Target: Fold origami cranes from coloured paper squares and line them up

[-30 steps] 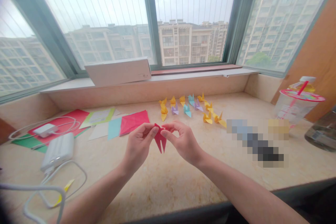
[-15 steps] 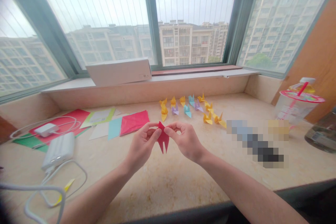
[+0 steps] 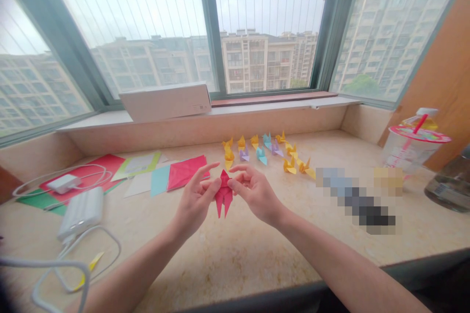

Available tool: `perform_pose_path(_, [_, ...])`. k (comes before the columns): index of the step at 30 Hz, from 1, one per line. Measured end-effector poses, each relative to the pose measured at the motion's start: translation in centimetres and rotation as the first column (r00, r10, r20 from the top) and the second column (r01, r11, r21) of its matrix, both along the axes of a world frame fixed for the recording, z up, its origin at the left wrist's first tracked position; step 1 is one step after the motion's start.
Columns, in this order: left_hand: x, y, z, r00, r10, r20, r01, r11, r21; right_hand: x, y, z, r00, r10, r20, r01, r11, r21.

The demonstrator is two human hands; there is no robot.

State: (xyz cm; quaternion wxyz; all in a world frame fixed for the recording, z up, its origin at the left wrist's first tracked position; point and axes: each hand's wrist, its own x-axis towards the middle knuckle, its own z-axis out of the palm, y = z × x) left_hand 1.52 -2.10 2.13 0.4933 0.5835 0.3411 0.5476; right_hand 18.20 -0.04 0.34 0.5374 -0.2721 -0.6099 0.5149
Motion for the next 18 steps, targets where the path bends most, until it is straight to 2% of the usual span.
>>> perform_pose_path(5, [-0.1,-0.1,0.1,0.997,0.036,-0.062,-0.034,0.999,0.023,0.1,-0.3,0.3,0.997,-0.012,0.073,0.007,0.998,0.070])
perform_pose_path(10, [0.0,-0.1,0.4,0.996,-0.069,0.054,0.071,0.996,-0.051,0.9,-0.3,0.9,0.964,-0.128,0.232,0.068,0.966,0.251])
perform_pose_path(12, [0.0,-0.1,0.5,0.995,-0.088,0.055,0.091,0.994,-0.053,1.1,-0.2,1.0,0.956,-0.150,0.252,0.079,0.960,0.270])
perform_pose_path(14, [-0.1,-0.1,0.5,0.997,-0.076,0.008,0.076,0.997,-0.022,1.1,-0.1,0.9,0.949,-0.162,0.271,0.089,0.961,0.264])
perform_pose_path(18, [-0.2,0.2,0.2,0.987,0.032,-0.160,-0.025,0.999,0.047,0.9,-0.1,0.7,0.926,-0.177,0.333,0.093,0.963,0.252])
